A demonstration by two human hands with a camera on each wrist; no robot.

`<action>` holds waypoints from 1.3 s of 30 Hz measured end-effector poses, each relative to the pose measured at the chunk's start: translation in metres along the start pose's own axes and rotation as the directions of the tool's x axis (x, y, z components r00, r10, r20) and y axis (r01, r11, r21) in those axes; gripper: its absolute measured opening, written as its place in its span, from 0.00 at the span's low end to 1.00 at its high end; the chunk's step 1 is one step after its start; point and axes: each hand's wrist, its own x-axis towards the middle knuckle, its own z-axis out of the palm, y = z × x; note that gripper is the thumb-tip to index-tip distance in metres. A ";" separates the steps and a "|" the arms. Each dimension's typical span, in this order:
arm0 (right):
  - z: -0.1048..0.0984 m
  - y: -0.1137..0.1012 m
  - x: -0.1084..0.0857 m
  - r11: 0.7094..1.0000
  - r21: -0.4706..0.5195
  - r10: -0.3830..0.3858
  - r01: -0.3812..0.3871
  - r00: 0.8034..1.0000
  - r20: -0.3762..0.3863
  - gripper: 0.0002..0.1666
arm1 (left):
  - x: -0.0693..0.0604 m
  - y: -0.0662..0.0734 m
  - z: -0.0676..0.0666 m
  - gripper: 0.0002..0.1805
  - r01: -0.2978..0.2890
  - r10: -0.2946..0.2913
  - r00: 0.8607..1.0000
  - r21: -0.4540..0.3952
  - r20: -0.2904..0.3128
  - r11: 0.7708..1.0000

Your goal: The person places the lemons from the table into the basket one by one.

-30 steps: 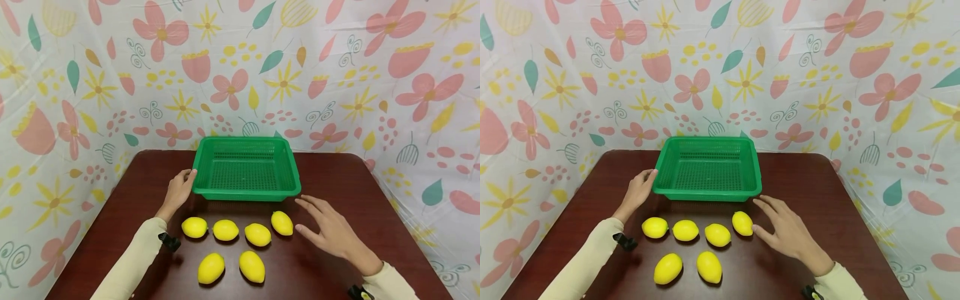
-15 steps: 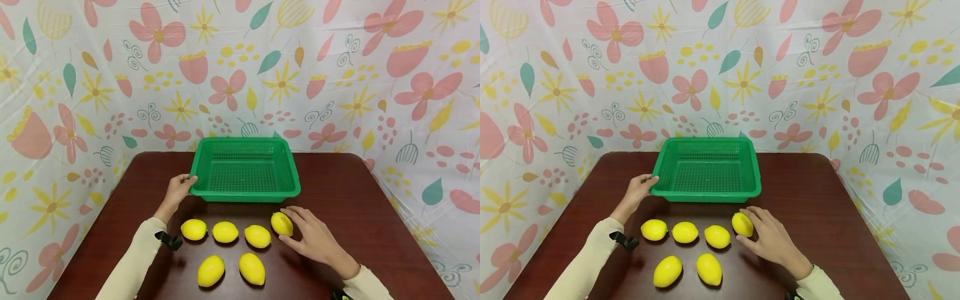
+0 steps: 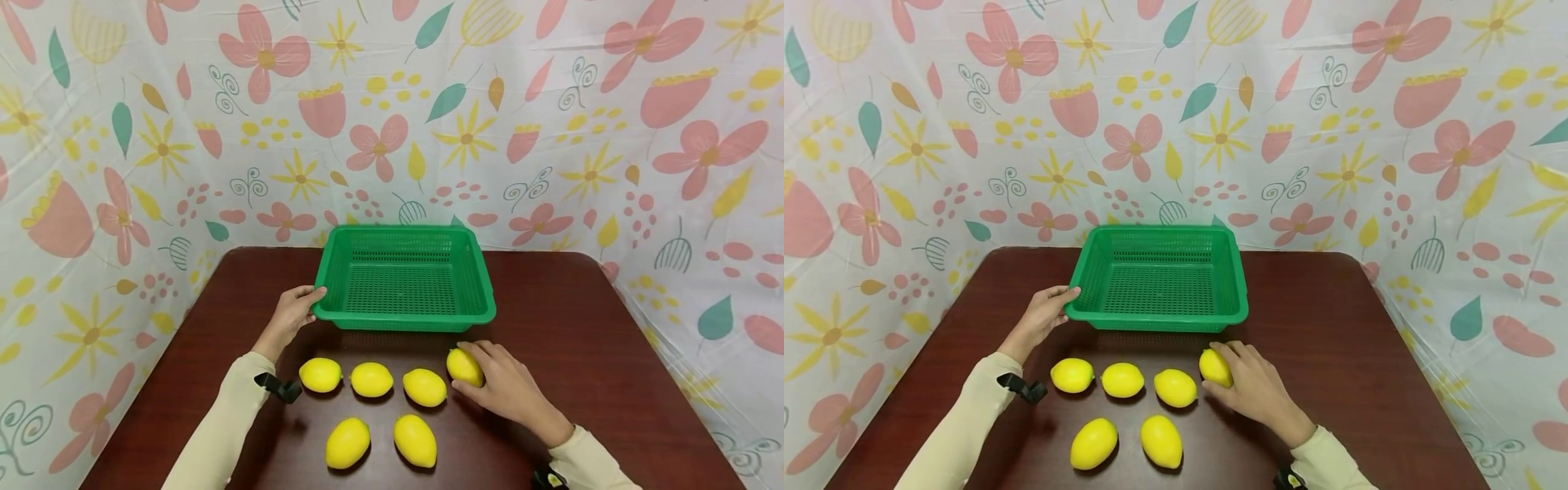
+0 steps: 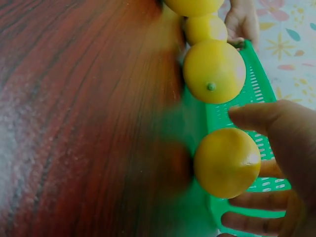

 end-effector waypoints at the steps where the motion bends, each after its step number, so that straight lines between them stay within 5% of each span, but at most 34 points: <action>1: 0.001 0.000 0.000 1.000 -0.006 0.004 -0.004 1.000 0.002 0.41 | 0.000 0.000 0.000 0.32 0.002 -0.002 1.000 0.001 0.001 1.000; 17: -0.001 0.003 0.000 0.998 0.056 -0.003 0.007 0.997 -0.081 0.35 | 0.001 -0.001 -0.002 0.32 0.011 -0.010 1.000 0.009 -0.013 1.000; 25: -0.029 0.001 0.009 0.990 0.139 -0.002 -0.002 0.999 0.033 0.34 | 0.004 0.001 -0.003 0.34 0.023 -0.023 1.000 0.003 -0.003 1.000; 39: -0.102 0.000 0.061 0.972 0.187 -0.168 0.144 0.979 0.115 0.35 | 0.002 -0.001 -0.005 0.34 0.057 -0.057 0.998 -0.016 -0.002 0.998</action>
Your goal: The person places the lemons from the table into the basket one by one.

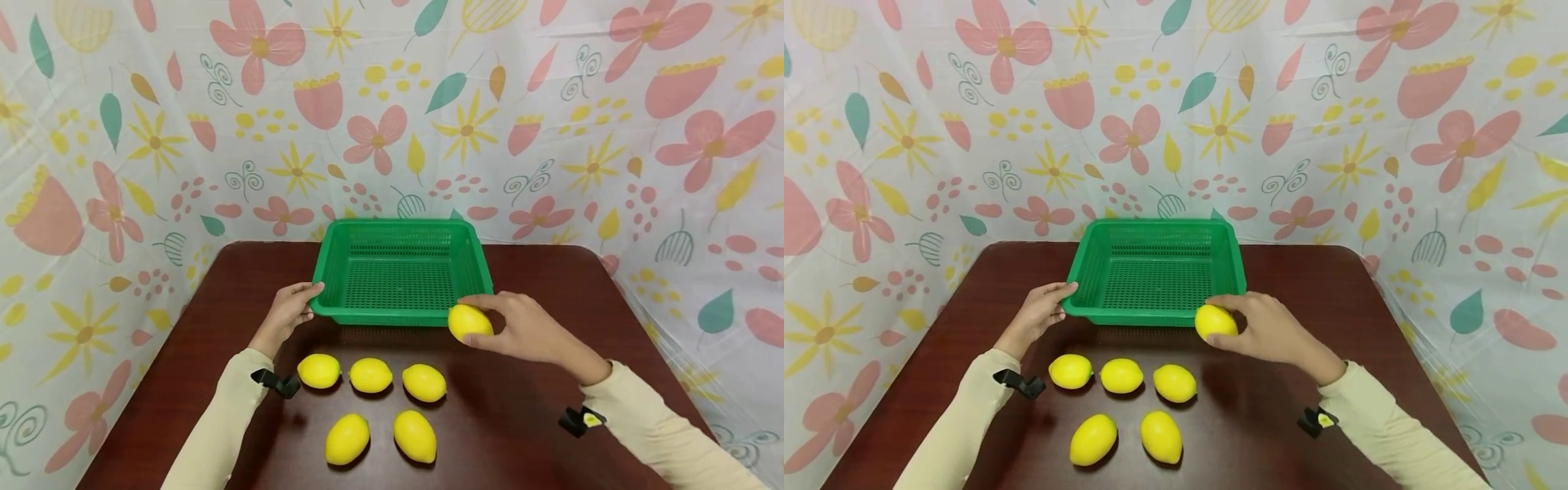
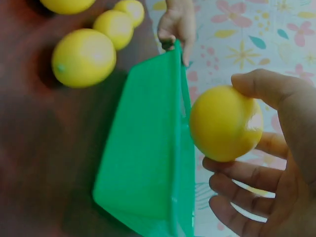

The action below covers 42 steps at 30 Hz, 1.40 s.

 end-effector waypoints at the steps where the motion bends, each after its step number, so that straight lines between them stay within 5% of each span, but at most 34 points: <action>1: -0.004 0.001 0.005 1.000 0.005 -0.007 0.007 1.000 0.011 0.36 | 0.000 0.000 -0.001 0.34 0.001 -0.001 1.000 -0.003 0.000 1.000; 9: -0.029 0.016 0.051 0.997 0.050 -0.059 0.053 0.989 0.132 0.34 | -0.005 0.006 0.000 0.32 0.014 -0.014 1.000 -0.013 0.013 1.000; 17: -0.038 0.043 0.100 0.996 0.084 -0.031 0.009 0.964 0.263 0.36 | -0.002 0.005 0.002 0.31 0.009 -0.008 1.000 -0.020 0.022 1.000; 29: -0.018 0.080 0.160 0.987 0.127 0.049 -0.097 0.941 0.335 0.39 | 0.001 -0.001 0.002 0.31 -0.017 0.017 1.000 -0.005 -0.007 1.000; 42: 0.006 0.100 0.196 0.985 0.002 0.155 -0.170 0.903 0.402 0.37 | 0.003 -0.002 0.003 0.30 -0.001 0.001 1.000 -0.001 -0.019 1.000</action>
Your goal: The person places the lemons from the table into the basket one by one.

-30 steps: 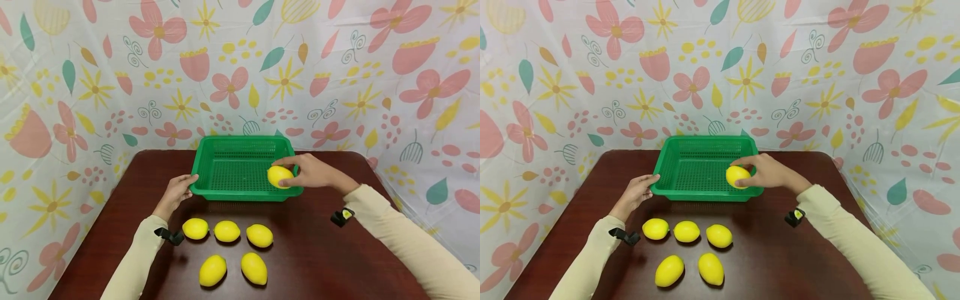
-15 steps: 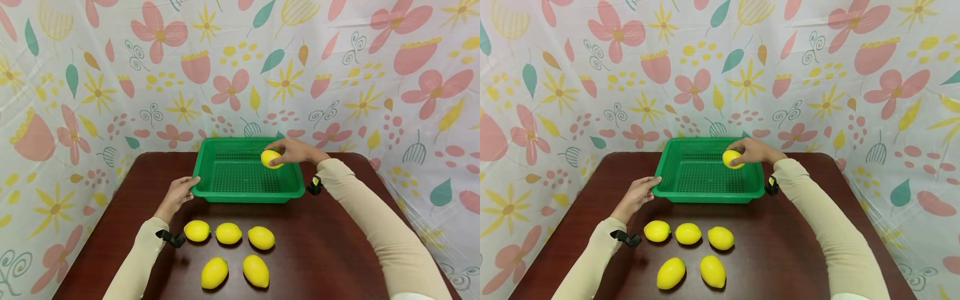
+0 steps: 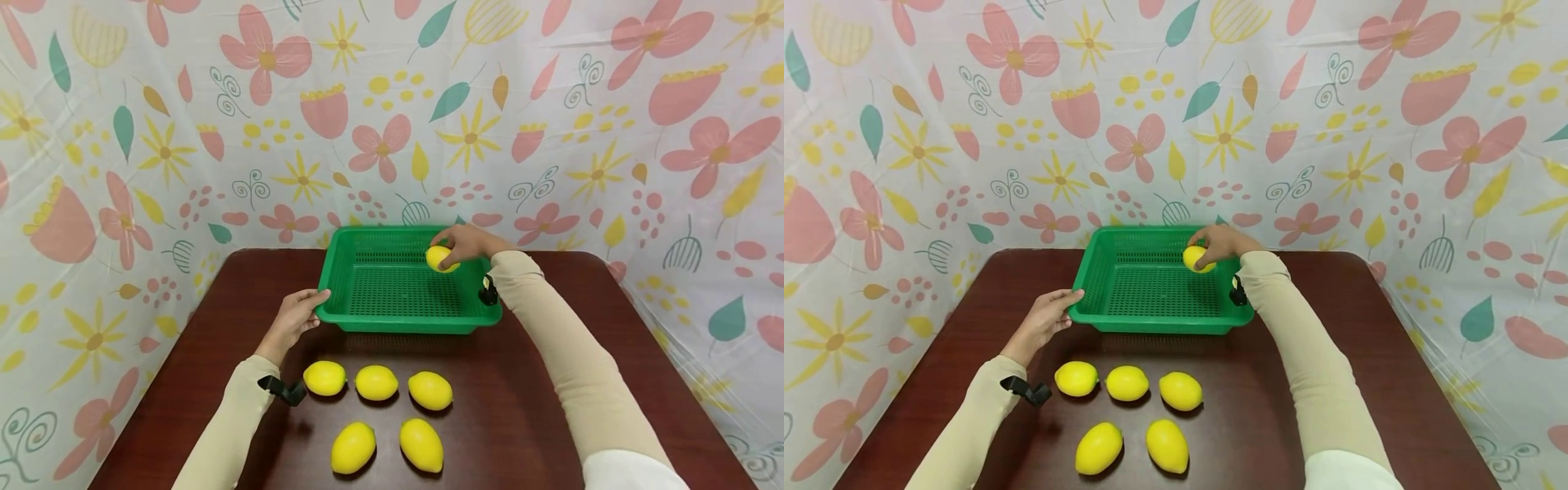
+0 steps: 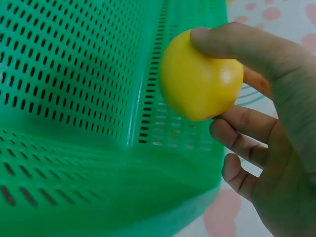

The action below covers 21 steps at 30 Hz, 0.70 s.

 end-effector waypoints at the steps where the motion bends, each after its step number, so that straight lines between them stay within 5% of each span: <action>1: 0.002 0.000 0.003 1.000 0.000 0.014 -0.014 1.000 0.000 0.37 | 0.000 0.000 0.000 0.31 -0.003 0.003 1.000 0.004 0.003 1.000; 21: 0.037 0.010 0.037 0.975 -0.141 0.167 -0.169 0.986 -0.021 0.36 | 0.002 0.000 -0.001 0.31 -0.003 0.003 1.000 -0.015 0.009 1.000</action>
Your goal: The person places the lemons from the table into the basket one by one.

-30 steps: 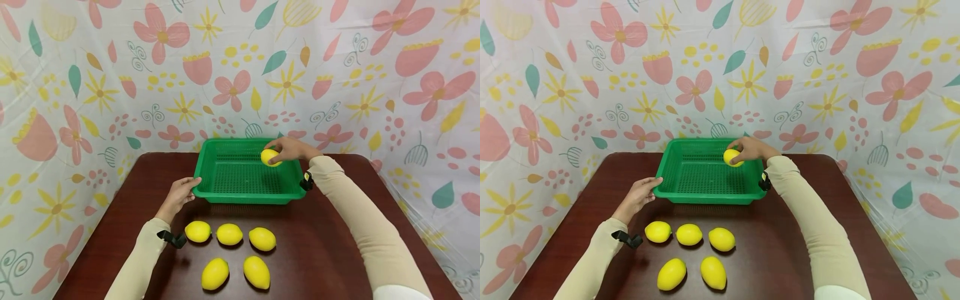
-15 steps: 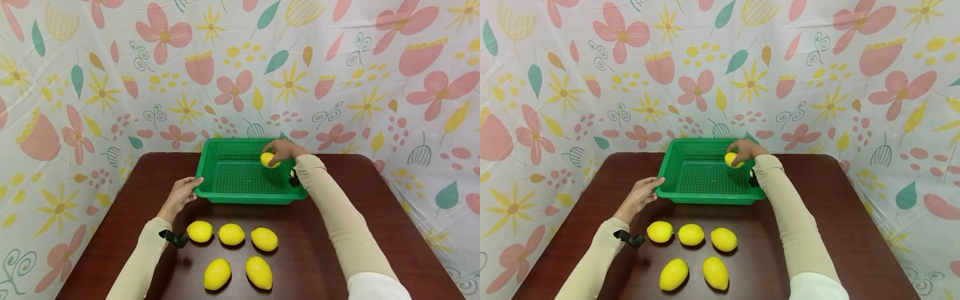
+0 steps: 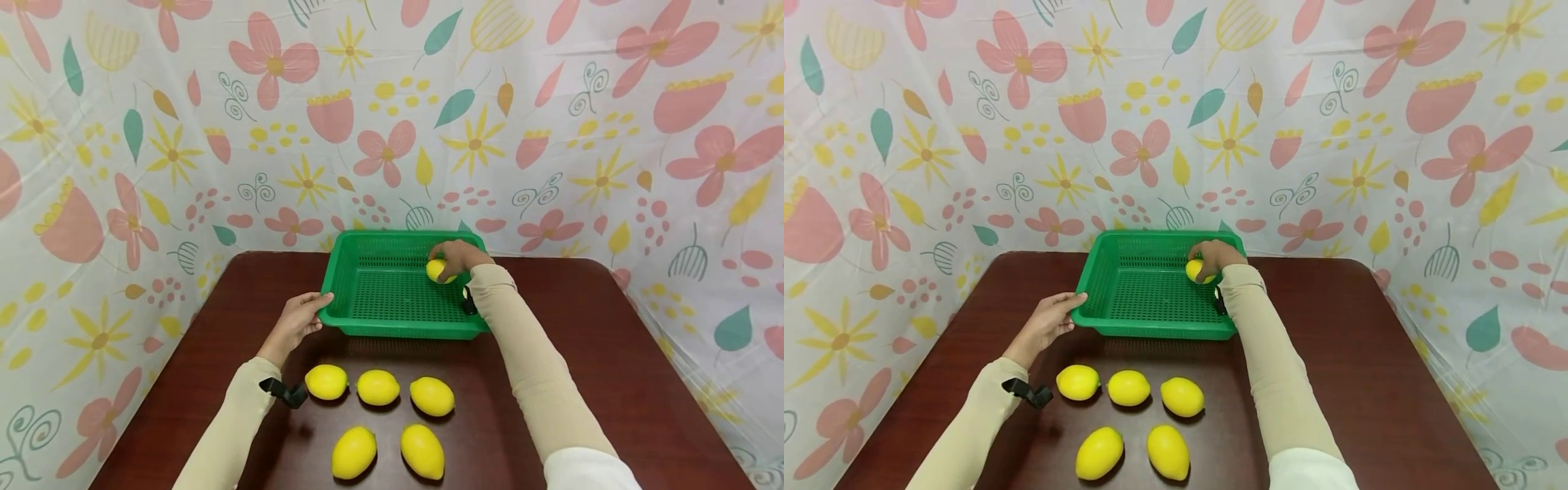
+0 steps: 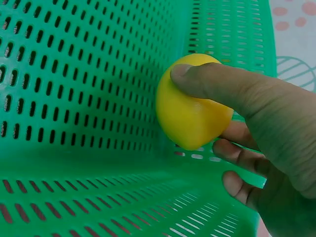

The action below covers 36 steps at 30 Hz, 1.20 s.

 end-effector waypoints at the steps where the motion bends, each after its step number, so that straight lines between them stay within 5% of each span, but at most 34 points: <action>1: 0.001 0.000 0.001 1.000 -0.008 0.005 -0.005 1.000 -0.004 0.36 | 0.000 0.000 0.000 0.32 -0.002 0.002 1.000 0.000 0.001 1.000; 13: 0.003 -0.002 -0.001 0.993 -0.101 0.063 -0.064 0.998 -0.018 0.38 | -0.002 -0.002 0.002 0.33 0.009 -0.009 1.000 0.009 0.005 1.000; 24: -0.035 -0.022 -0.031 0.993 -0.097 -0.075 0.073 0.997 -0.016 0.35 | -0.004 0.002 0.000 0.33 0.008 -0.008 1.000 0.008 0.006 1.000; 29: -0.033 -0.028 -0.064 0.987 -0.005 -0.160 0.161 0.977 -0.139 0.31 | -0.004 0.001 0.001 0.34 0.008 -0.008 1.000 0.002 0.015 1.000; 36: -0.006 -0.043 -0.121 0.968 0.113 -0.175 0.224 0.926 -0.336 0.29 | -0.003 0.000 0.000 0.32 0.006 -0.006 1.000 -0.005 0.007 1.000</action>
